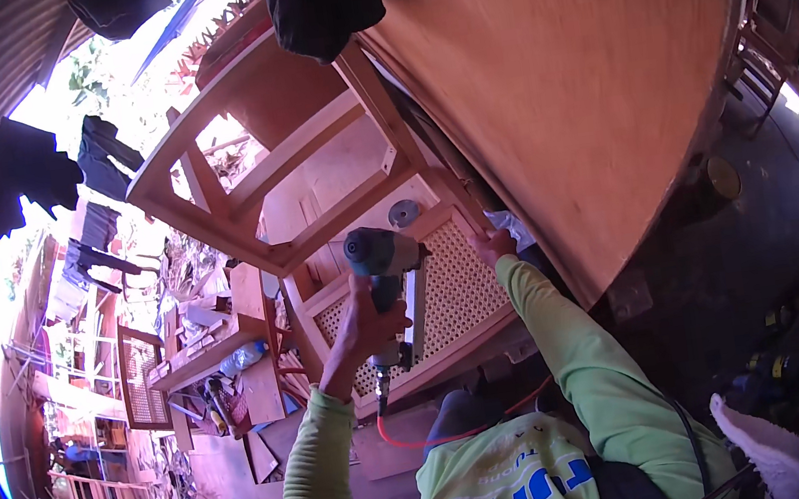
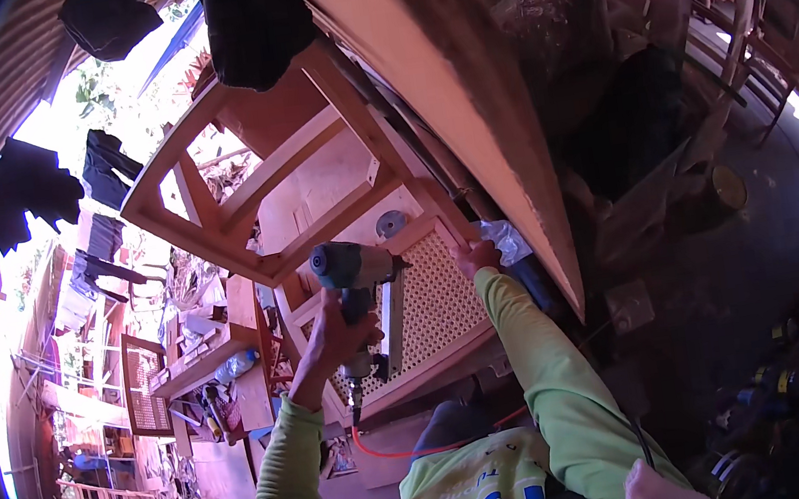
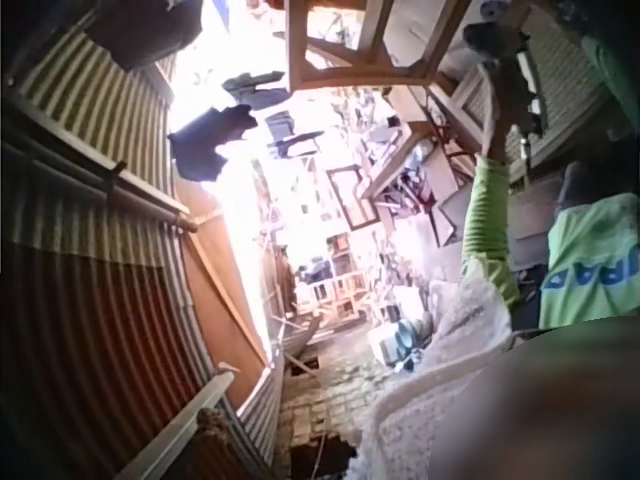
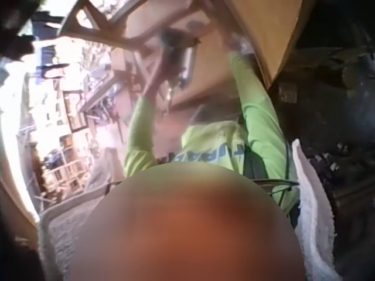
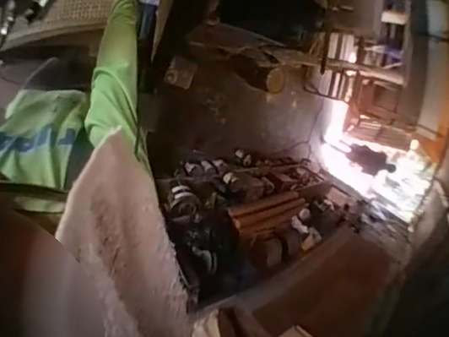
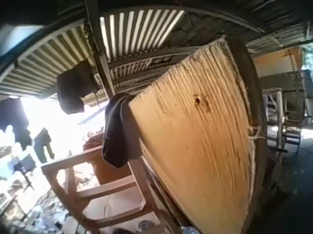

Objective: Attaching a cane webbing panel to a chair frame using a pneumatic staple gun.

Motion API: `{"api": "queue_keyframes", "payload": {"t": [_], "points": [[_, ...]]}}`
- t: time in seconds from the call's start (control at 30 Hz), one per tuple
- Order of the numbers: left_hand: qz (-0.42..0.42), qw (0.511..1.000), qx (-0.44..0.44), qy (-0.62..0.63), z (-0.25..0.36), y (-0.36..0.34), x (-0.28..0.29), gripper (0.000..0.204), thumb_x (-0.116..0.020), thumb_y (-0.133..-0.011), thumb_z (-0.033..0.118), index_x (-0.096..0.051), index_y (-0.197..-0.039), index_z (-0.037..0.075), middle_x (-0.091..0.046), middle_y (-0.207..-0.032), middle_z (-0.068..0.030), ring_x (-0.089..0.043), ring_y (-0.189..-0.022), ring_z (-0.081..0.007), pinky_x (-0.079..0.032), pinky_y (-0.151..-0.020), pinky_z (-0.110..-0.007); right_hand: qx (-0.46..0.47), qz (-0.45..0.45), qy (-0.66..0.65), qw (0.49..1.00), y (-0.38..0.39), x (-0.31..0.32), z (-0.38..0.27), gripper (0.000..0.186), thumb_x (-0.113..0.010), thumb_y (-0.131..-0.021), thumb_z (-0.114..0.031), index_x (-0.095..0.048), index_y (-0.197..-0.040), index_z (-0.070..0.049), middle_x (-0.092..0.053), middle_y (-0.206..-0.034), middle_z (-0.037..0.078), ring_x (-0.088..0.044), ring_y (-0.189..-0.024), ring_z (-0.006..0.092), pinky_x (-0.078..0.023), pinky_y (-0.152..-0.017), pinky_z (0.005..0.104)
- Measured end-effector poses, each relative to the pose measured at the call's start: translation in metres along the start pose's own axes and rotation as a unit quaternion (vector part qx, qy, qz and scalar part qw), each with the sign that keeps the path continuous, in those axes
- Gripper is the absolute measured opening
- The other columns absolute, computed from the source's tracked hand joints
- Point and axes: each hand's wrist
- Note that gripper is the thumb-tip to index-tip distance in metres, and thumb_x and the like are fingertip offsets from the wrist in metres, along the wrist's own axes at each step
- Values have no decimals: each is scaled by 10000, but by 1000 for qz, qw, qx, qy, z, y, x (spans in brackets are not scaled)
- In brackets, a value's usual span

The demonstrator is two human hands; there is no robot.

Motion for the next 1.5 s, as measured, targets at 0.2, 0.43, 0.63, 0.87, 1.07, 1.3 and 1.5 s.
{"api": "queue_keyframes", "payload": {"t": [0.2,0.43,0.63,0.87,1.07,1.3,1.5], "points": [[21,988,-17,-149,5,-42,-32,504,-681,-927,175,-433,-1344,37,-701,-820,-211,-743,-667,-310,-588,-587,-449,-35,-44,-11,998,14,19,-18,636,-739,-828,-522,-728,-1290,-85,-715,-1217,277,-681,-1170,422,-520,-1061,452],[45,983,-37,-172,-7,-94,-31,597,-682,-940,241,-405,-1426,33,-720,-812,-232,-737,-689,-393,-573,-639,-502,34,-108,-236,965,23,31,-8,602,-757,-818,-500,-734,-1272,-106,-678,-1307,232,-653,-1193,428,-508,-1070,464],[-1,966,-97,-239,-34,-122,-30,611,-667,-932,239,-390,-1443,51,-709,-800,-252,-721,-738,-446,-551,-671,-547,-149,-27,-47,987,9,12,-15,712,-796,-819,-448,-622,-1411,-93,-665,-1351,195,-653,-1200,400,-511,-1068,440],[16,955,-142,-258,-30,-117,-39,626,-661,-917,240,-384,-1443,43,-705,-851,-294,-690,-800,-514,-523,-699,-593,90,62,56,992,-22,-41,32,759,-721,-881,-496,-531,-1508,-112,-495,-1578,161,-384,-1508,322,-260,-1259,423],[-5,949,-123,-291,-28,-116,-42,623,-650,-913,238,-382,-1439,39,-702,-913,-319,-678,-852,-534,-515,-727,-620,57,-38,-5,998,-17,-34,29,632,-630,-961,-464,-518,-1528,-207,-441,-1628,110,-313,-1548,300,-225,-1273,423],[74,942,-127,-302,-16,-110,-65,546,-644,-895,215,-471,-1380,31,-702,-961,-326,-670,-872,-539,-526,-747,-611,55,-26,-9,998,-4,-22,22,619,-634,-960,-465,-531,-1511,-203,-461,-1606,112,-334,-1531,308,-244,-1261,426],[10,935,-180,-306,-14,-94,-65,223,-633,-864,135,-718,-1018,-2,-712,-975,-282,-682,-911,-492,-547,-747,-572,51,-21,-16,998,2,-19,30,608,-638,-959,-465,-542,-1497,-200,-479,-1586,114,-353,-1516,314,-260,-1252,428]]}}
Point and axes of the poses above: each hand's wrist, its own y-axis away from the middle knuckle, its own x-axis out of the back of the hand, z = x × y
